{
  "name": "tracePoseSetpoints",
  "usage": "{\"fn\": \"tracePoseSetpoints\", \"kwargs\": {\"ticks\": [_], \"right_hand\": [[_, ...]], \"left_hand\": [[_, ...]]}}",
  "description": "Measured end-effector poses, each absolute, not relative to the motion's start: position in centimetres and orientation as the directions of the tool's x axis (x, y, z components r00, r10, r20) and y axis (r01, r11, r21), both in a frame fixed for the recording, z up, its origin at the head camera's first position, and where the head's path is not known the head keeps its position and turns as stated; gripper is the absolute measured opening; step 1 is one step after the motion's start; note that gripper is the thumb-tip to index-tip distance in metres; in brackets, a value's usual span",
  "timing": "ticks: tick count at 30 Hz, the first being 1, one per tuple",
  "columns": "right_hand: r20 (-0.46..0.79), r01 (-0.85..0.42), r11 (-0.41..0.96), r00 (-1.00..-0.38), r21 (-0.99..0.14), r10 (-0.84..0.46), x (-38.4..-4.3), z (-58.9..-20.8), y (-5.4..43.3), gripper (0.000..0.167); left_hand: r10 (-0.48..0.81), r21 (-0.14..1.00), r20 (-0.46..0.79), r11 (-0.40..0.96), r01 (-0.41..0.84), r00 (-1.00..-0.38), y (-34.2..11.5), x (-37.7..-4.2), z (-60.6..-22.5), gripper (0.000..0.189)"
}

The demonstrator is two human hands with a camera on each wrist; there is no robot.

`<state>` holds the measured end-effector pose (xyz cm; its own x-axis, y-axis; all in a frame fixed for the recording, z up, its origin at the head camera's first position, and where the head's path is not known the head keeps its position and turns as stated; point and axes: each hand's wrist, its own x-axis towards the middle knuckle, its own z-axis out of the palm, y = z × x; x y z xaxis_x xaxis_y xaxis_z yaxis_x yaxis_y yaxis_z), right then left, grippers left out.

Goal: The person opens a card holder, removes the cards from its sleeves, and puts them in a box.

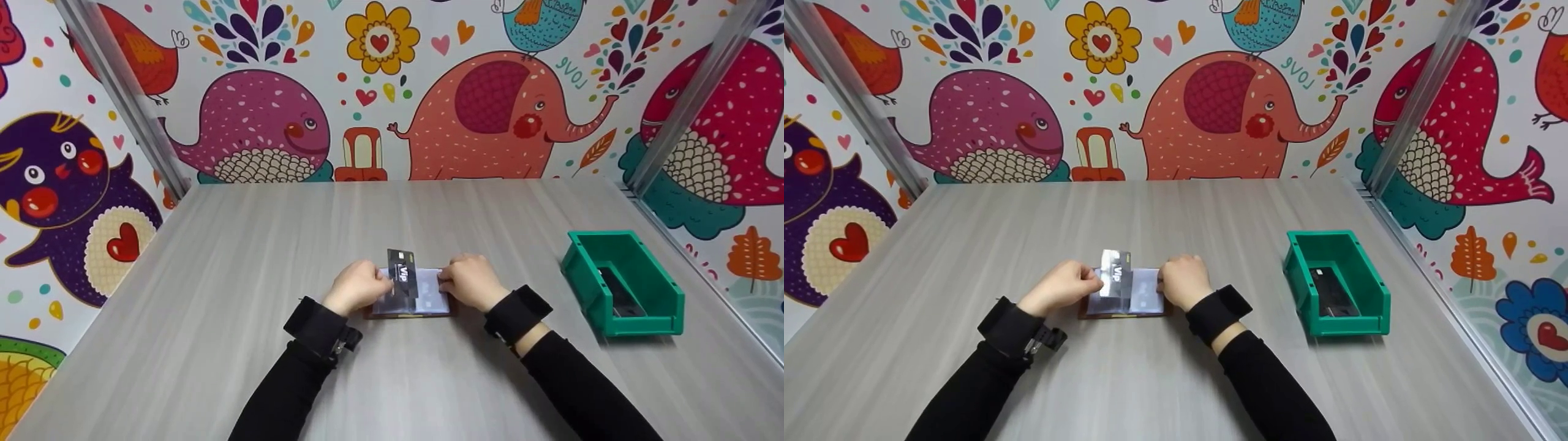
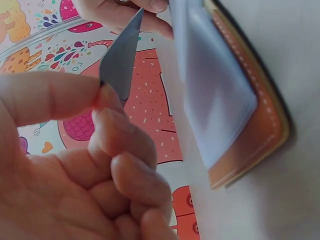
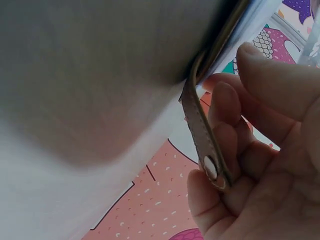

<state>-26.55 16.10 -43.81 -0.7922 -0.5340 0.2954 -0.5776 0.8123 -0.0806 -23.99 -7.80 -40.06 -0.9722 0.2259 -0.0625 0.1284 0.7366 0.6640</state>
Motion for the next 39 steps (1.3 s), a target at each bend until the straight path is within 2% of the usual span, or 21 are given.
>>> {"fn": "tracePoseSetpoints", "kwargs": {"ticks": [9,15,21,31,39], "right_hand": [[0.32,-0.55,0.819,-0.815,-0.165,-0.483,-26.2,-42.8,16.5,0.01],[0.444,-0.593,0.787,-0.759,-0.17,-0.476,-26.1,-42.0,17.0,0.008],[0.528,-0.64,0.747,-0.703,-0.178,-0.477,-25.9,-41.6,16.9,0.013],[0.532,-0.682,0.706,-0.677,-0.191,-0.509,-25.2,-41.3,16.2,0.017],[0.504,-0.672,0.707,-0.699,-0.22,-0.508,-24.8,-41.4,15.9,0.013]], "left_hand": [[0.241,0.682,-0.054,0.718,0.14,-0.969,-7.5,-23.7,-39.3,0.044],[0.257,0.714,-0.041,0.684,0.152,-0.966,-7.3,-23.5,-38.9,0.047],[0.275,0.723,0.01,0.662,0.197,-0.961,-7.0,-23.4,-39.0,0.04],[0.288,0.739,0.071,0.628,0.244,-0.955,-6.4,-23.2,-39.1,0.028],[0.293,0.721,0.096,0.638,0.27,-0.951,-6.2,-23.3,-39.5,0.029]]}}
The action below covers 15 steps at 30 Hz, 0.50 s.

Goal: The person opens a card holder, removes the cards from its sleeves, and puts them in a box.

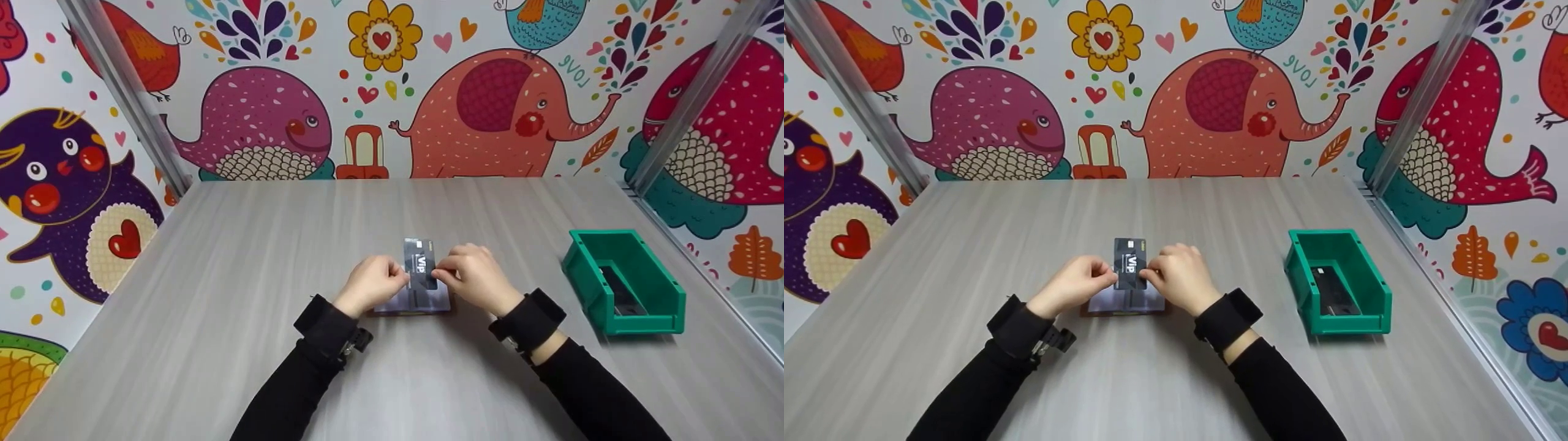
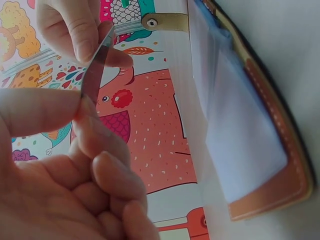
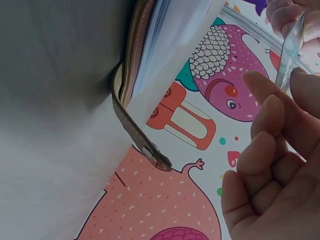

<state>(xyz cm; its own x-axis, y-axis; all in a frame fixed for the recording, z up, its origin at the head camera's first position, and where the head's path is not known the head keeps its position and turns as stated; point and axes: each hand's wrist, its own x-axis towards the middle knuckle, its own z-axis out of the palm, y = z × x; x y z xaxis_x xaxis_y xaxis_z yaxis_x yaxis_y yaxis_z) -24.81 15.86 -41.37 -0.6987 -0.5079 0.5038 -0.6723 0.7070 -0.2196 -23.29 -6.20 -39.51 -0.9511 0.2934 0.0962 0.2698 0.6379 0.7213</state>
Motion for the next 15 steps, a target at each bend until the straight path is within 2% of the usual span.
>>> {"fn": "tracePoseSetpoints", "kwargs": {"ticks": [9,15], "right_hand": [[0.507,-0.656,0.719,-0.711,-0.23,-0.487,-24.54,-41.26,15.78,0.011],[0.498,-0.625,0.729,-0.743,-0.278,-0.447,-24.35,-41.22,15.67,0.012]], "left_hand": [[0.288,0.707,0.12,0.647,0.286,-0.95,-6.01,-23.37,-39.67,0.03],[0.273,0.69,0.124,0.667,0.281,-0.954,-5.72,-23.34,-39.79,0.031]]}}
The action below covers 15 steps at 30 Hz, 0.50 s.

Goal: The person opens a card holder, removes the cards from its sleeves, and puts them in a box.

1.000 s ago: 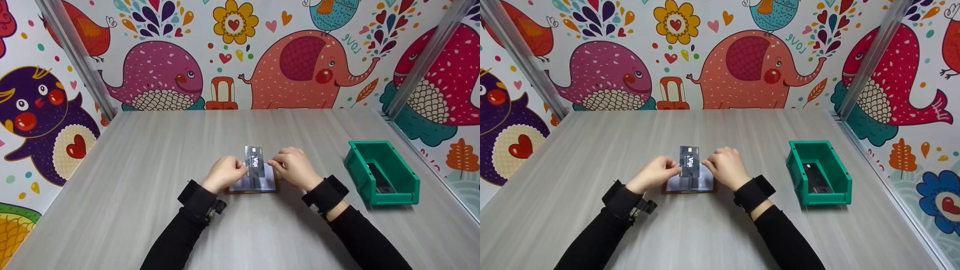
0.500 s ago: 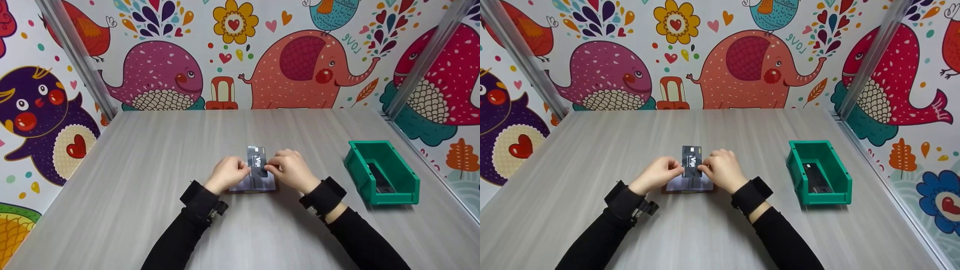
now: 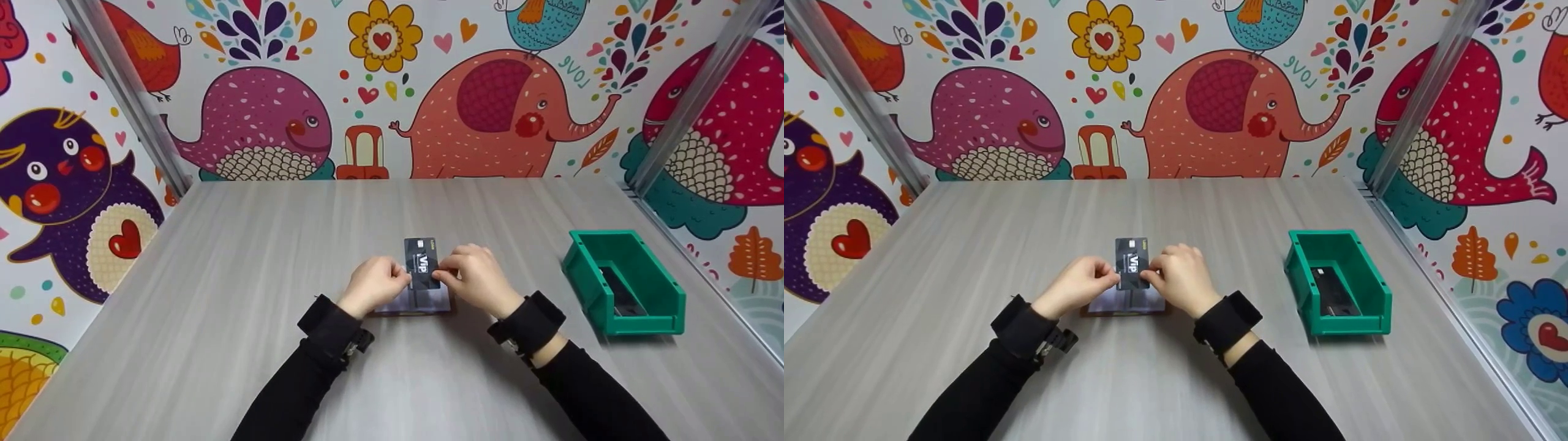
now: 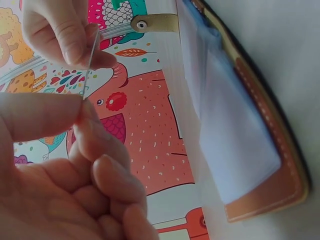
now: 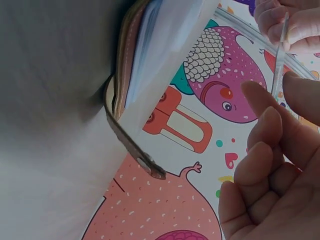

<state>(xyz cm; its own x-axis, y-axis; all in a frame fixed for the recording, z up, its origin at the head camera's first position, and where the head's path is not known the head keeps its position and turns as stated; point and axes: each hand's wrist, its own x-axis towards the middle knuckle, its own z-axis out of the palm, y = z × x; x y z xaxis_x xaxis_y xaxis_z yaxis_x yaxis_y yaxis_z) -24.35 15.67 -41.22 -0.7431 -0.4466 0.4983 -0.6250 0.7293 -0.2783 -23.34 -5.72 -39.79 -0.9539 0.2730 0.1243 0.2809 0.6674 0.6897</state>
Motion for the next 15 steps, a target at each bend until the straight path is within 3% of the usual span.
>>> {"fn": "tracePoseSetpoints", "kwargs": {"ticks": [15], "right_hand": [[0.544,-0.61,0.73,-0.742,-0.307,-0.391,-24.12,-40.82,15.51,0.017]], "left_hand": [[0.262,0.632,0.186,0.706,0.32,-0.947,-5.19,-23.25,-40.01,0.026]]}}
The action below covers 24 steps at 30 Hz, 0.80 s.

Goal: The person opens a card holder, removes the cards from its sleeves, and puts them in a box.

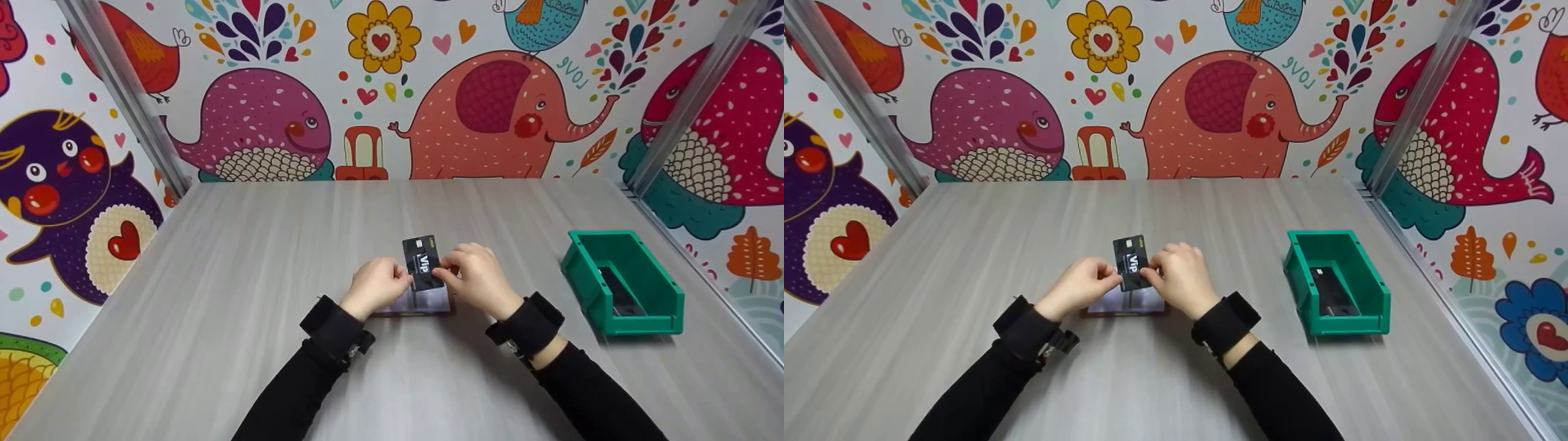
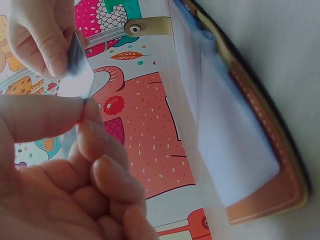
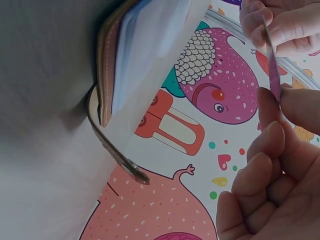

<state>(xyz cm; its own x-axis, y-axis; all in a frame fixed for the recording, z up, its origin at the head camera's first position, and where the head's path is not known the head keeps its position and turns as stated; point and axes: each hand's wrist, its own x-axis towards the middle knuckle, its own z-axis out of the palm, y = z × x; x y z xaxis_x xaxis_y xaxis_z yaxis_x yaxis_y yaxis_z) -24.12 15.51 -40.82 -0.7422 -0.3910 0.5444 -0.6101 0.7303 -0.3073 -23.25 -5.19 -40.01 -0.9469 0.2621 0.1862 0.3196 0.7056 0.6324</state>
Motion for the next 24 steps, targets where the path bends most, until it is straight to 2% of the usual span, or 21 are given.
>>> {"fn": "tracePoseSetpoints", "kwargs": {"ticks": [8,14,18,24], "right_hand": [[0.544,-0.618,0.701,-0.746,-0.355,-0.383,-23.9,-40.5,16.1,0.019],[0.54,-0.595,0.705,-0.765,-0.386,-0.35,-23.4,-39.9,17.5,0.016],[0.535,-0.566,0.722,-0.782,-0.397,-0.319,-23.1,-39.1,18.7,0.014],[0.516,-0.514,0.769,-0.808,-0.38,-0.285,-22.3,-37.8,20.9,0.012]], "left_hand": [[0.289,0.623,0.199,0.7,0.349,-0.936,-5.4,-23.4,-40.5,0.031],[0.228,0.474,0.249,0.819,0.324,-0.941,-6.4,-23.5,-41.2,0.015],[0.187,0.388,0.252,0.879,0.276,-0.949,-7.0,-23.5,-41.9,0.012],[0.148,0.349,0.195,0.913,0.21,-0.97,-7.4,-23.6,-42.4,0.007]]}}
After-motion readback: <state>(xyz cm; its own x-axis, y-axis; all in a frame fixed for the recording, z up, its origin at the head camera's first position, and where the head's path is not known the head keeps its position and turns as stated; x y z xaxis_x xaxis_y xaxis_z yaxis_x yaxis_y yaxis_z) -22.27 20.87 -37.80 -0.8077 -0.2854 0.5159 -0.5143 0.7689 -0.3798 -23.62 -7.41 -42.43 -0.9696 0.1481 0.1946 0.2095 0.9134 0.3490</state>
